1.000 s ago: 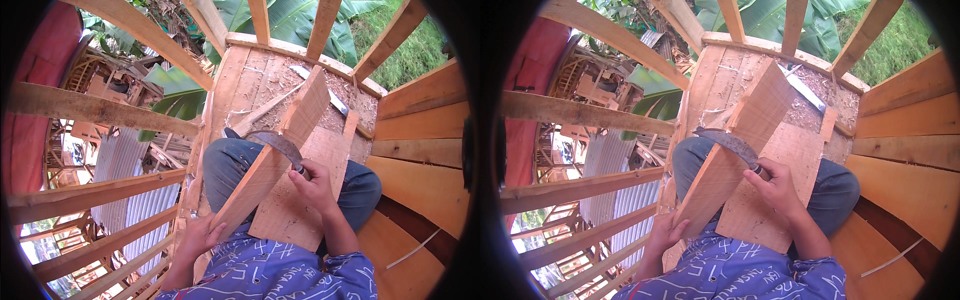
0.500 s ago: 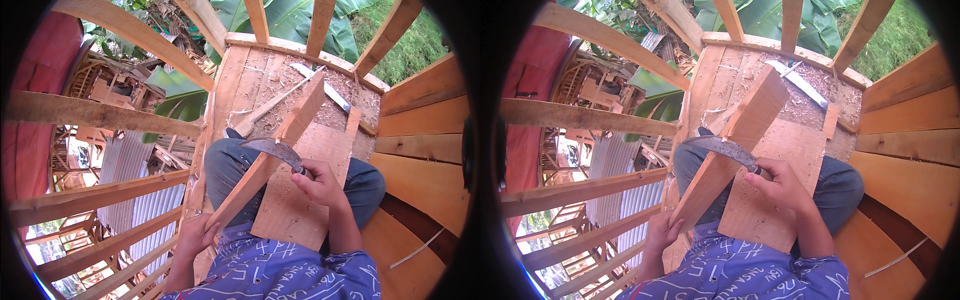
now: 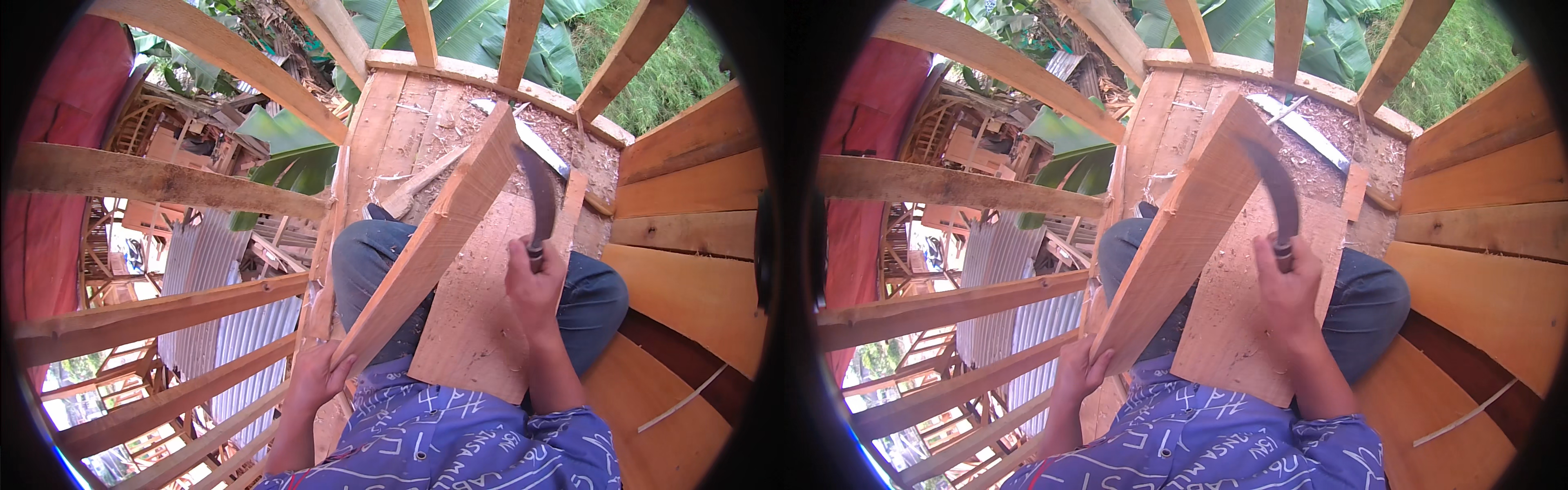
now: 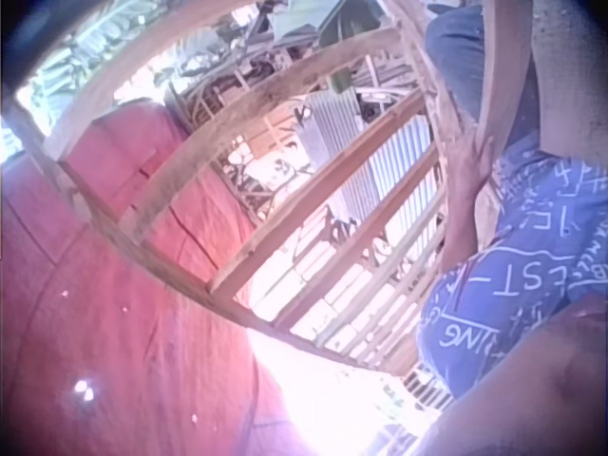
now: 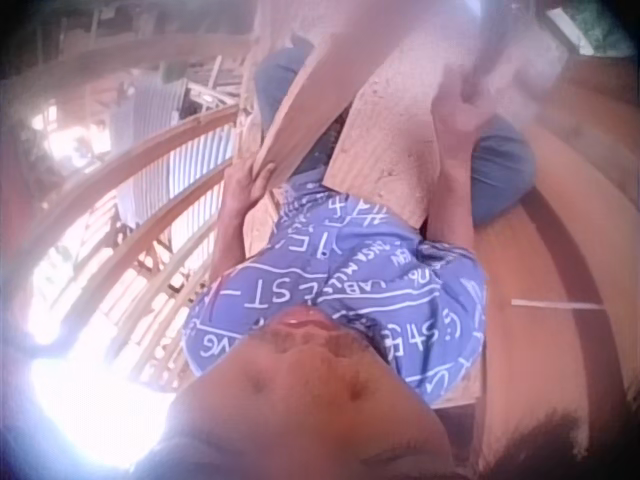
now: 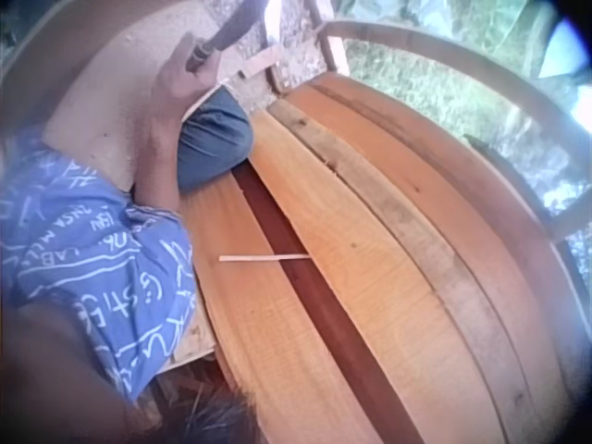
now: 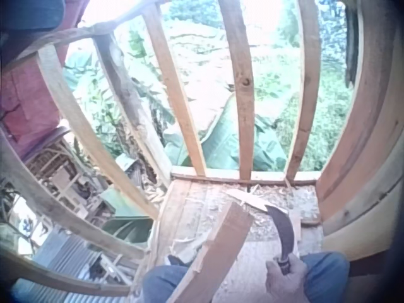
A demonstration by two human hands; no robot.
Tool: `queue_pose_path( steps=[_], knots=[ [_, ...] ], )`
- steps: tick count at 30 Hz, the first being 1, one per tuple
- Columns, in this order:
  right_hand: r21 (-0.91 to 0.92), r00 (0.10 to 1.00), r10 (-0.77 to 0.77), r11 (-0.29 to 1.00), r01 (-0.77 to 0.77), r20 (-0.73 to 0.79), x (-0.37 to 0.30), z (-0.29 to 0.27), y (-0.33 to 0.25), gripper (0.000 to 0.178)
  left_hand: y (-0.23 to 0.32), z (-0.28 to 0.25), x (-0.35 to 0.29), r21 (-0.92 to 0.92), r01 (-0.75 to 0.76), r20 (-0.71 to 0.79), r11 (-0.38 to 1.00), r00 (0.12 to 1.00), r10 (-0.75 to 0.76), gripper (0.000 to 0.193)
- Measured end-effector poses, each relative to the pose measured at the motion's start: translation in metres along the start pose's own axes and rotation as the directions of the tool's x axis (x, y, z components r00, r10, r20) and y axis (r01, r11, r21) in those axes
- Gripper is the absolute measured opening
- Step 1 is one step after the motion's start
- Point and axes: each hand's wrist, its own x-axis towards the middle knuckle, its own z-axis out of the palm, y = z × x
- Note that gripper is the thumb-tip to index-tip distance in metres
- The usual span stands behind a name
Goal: The person sits cross-legged on a wooden floor and uses a curved knife to shave and smooth a rectangular wooden plank. They hold the plank with their left hand and repeatedly scrape the surface with the knife in their right hand, removing thin shavings of wood.
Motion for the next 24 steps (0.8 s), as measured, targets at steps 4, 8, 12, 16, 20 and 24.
queue_pose_path(
  steps=[4, 8, 12, 16, 20, 24],
  knots=[
    [0.041, 0.995, -0.073, 0.996, 0.077, -0.074, 0.009, -0.015, -0.01, 0.014, -0.004, 0.001, -0.002, -0.025, 0.025, -0.008, 0.999, 1.0, -0.026, 0.022],
    [-0.161, 0.771, 0.028, 0.982, 0.097, 0.636, -0.008, 0.005, -0.029, 0.019, -0.002, 0.004, 0.0, -0.048, 0.027, -0.026, 0.999, 0.999, -0.028, 0.02],
    [-0.069, 0.761, 0.286, 0.95, -0.304, 0.582, 0.004, 0.004, -0.032, 0.022, -0.003, 0.005, -0.006, -0.031, 0.029, -0.01, 0.999, 1.0, -0.029, 0.019],
    [-0.091, 0.879, 0.144, 0.989, -0.115, 0.455, -0.006, 0.011, -0.026, 0.019, 0.0, 0.004, -0.003, -0.04, 0.039, -0.008, 0.998, 0.999, -0.04, 0.019],
    [-0.179, 0.954, 0.05, 0.984, 0.004, 0.297, -0.016, 0.013, -0.016, 0.016, 0.003, 0.002, 0.001, -0.035, -0.009, -0.007, 0.999, 1.0, 0.009, 0.018],
    [-0.234, 0.972, -0.119, 0.958, 0.165, 0.202, -0.023, 0.02, 0.004, 0.016, 0.008, 0.0, 0.004, -0.05, -0.028, 0.001, 0.998, 1.0, 0.028, 0.017]
  ],
)
